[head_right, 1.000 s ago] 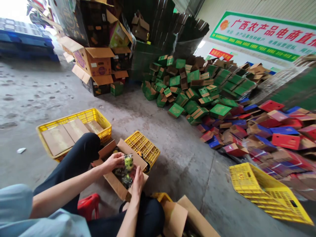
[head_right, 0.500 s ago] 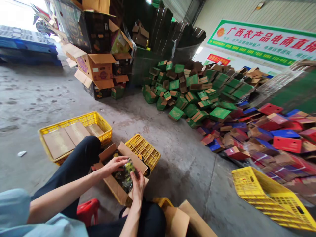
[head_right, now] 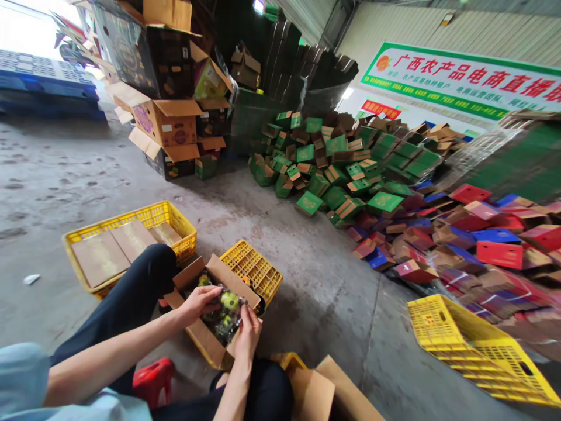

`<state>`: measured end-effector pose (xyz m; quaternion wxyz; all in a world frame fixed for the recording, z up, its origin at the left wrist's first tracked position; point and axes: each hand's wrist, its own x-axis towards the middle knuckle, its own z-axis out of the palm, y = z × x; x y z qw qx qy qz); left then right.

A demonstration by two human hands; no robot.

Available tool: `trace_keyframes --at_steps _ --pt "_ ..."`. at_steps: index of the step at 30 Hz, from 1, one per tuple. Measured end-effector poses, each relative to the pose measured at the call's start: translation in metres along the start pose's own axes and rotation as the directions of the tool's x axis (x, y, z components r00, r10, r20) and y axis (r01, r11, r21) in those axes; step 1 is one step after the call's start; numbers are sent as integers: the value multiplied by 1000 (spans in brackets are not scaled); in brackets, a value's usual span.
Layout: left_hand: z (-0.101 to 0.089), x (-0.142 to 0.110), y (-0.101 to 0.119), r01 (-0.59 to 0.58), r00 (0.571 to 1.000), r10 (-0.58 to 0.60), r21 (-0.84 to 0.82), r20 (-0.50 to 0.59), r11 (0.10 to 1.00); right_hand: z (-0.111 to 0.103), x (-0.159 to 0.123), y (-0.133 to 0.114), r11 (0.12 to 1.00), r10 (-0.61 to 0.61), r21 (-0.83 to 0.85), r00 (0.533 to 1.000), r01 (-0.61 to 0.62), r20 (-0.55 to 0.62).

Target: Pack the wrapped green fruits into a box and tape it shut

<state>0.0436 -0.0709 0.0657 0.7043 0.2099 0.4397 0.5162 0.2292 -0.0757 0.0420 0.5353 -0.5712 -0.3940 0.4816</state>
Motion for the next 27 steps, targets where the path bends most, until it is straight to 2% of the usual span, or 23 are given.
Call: trace_keyframes --at_steps 3,9,18,23,27 --pt "3 2 -6 7 1000 -8 -63 -26 998 0 1 0 990 88 108 996 -86 -12" --pt "2 8 -11 57 998 -59 -127 -13 990 2 -1 -5 955 133 269 991 -126 -8" --pt "-10 4 -1 235 969 -230 -44 94 971 -4 -2 -7 977 77 199 997 -80 21" --pt "-9 7 -4 163 976 -161 -1 143 987 -3 1 -2 972 74 217 992 -94 99" --pt "-9 10 -8 66 995 -63 -32 71 997 -6 3 2 981 26 188 990 -51 137"
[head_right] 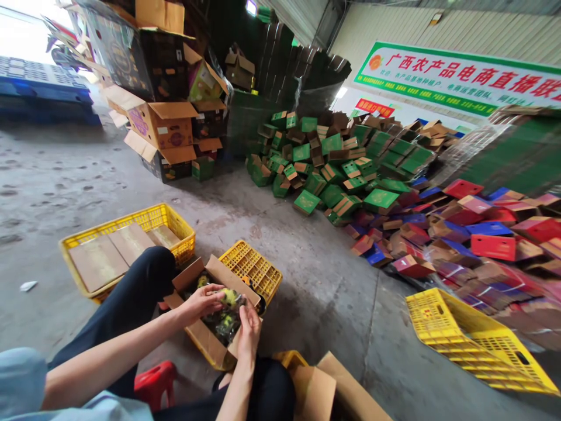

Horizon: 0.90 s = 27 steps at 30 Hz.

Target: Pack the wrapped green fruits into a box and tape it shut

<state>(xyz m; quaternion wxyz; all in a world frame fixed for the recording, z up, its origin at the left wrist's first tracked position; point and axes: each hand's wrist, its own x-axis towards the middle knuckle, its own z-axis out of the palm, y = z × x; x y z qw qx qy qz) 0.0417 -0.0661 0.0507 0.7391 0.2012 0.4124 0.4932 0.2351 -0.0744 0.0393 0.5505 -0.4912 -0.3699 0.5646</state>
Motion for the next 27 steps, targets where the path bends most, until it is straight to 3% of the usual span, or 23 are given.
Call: trace_keyframes --at_steps 4,10,13,21,27 --pt "0 0 -2 -105 993 106 39 -47 994 0 0 0 999 35 -9 999 -35 -13" --pt "4 -4 -3 -191 981 187 148 42 970 11 -7 -4 988 96 122 995 -99 35" --pt "6 -6 -2 -141 989 133 119 69 983 13 -8 -6 985 101 134 994 -105 33" --pt "13 -12 10 168 985 -161 -124 68 978 9 -5 -4 997 0 78 1000 2 -24" --pt "9 -6 -3 80 997 -80 -54 2 995 15 -12 -10 998 -29 64 995 23 100"
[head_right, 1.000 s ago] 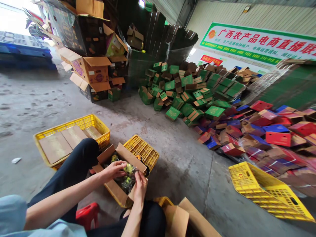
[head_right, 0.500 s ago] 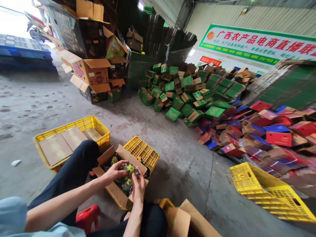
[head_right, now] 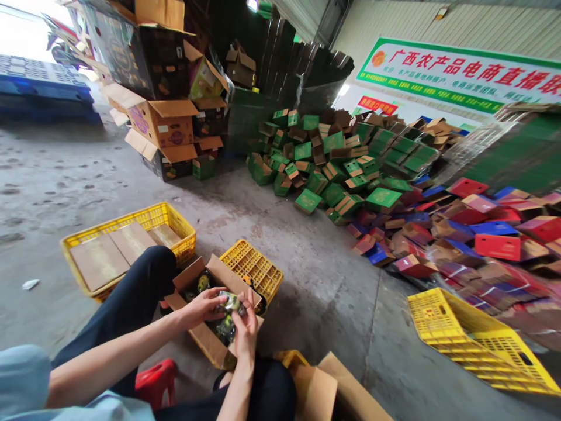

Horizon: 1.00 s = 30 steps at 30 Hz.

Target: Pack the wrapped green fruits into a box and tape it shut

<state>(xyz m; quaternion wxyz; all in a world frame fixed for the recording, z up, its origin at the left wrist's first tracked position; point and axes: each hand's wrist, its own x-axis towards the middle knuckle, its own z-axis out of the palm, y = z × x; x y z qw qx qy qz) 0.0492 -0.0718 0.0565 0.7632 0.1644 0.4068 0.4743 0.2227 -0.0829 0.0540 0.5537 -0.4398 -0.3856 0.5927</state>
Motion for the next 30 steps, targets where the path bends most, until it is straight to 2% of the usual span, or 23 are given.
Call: trace_keyframes --at_steps 7,11,14,17,20,25,27,30 --pt "-6 1 2 -108 994 109 35 -20 994 -6 5 -1 992 111 83 984 -100 -137" --pt "-7 0 5 -181 983 176 110 48 977 -5 6 -1 981 189 72 975 -182 -118" --pt "-7 0 3 -227 969 209 146 129 963 -2 4 0 981 194 27 973 -192 -125" --pt "-8 -1 2 -256 963 235 168 136 952 0 3 -1 988 153 40 977 -148 -151" --pt "-7 -4 3 -212 974 195 164 113 963 -1 4 -3 991 126 53 979 -119 -160" --pt "-6 -6 6 32 998 -37 103 41 994 -3 3 -4 994 111 9 985 -110 -133" --pt "-6 -5 6 37 999 -40 104 26 994 -4 2 -4 995 96 -2 990 -97 -108" --pt "-8 -1 4 -27 1000 25 113 16 993 -5 1 -4 999 46 -22 996 -48 -81"
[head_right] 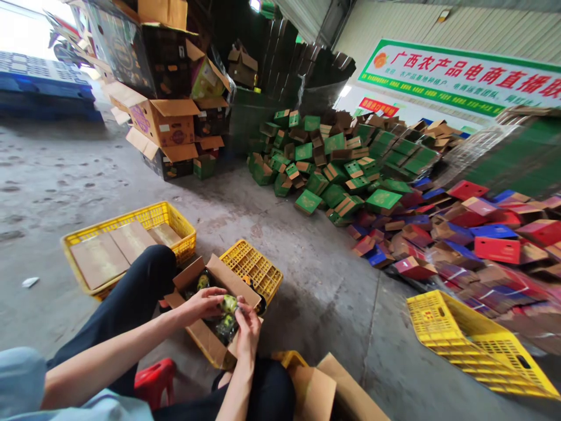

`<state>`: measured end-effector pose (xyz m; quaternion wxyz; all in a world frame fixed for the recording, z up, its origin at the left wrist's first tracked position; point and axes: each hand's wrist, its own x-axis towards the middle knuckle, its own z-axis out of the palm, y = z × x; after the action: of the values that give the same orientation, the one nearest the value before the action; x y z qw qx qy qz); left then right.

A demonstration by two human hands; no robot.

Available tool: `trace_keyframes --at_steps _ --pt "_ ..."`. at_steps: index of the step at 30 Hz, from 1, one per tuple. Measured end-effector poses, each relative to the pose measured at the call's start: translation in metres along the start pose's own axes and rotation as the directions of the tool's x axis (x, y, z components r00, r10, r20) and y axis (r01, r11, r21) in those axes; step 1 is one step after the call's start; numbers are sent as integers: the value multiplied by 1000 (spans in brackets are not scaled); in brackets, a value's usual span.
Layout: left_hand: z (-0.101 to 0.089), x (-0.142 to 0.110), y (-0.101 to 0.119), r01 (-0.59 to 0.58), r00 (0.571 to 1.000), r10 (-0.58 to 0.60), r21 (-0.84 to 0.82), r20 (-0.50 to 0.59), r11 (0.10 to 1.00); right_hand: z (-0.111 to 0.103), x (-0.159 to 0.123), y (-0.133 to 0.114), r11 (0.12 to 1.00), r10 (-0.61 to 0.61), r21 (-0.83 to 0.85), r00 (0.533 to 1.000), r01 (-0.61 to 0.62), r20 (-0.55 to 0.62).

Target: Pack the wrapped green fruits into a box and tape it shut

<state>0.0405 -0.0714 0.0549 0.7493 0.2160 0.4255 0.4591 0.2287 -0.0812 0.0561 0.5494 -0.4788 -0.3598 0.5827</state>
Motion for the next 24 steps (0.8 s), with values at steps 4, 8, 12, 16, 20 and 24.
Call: trace_keyframes --at_steps 4,8,12,16,20,24 --pt "-1 4 -2 -60 996 60 -6 -62 998 0 1 0 998 -39 -56 999 39 -11" --pt "-2 5 -2 -102 987 103 17 -125 995 0 2 0 998 -14 -61 1000 13 -23" --pt "-3 4 -1 -149 981 155 58 -117 987 3 2 1 999 -22 -47 999 24 44" --pt "-2 2 -1 -153 986 156 47 -65 987 5 3 0 995 -28 -101 1000 29 11" --pt "0 3 -2 -131 991 132 25 -36 991 6 1 -5 998 -38 -56 999 37 -5" --pt "1 2 -1 -124 992 124 -30 -2 992 7 -1 -9 1000 -17 21 1000 18 -19"
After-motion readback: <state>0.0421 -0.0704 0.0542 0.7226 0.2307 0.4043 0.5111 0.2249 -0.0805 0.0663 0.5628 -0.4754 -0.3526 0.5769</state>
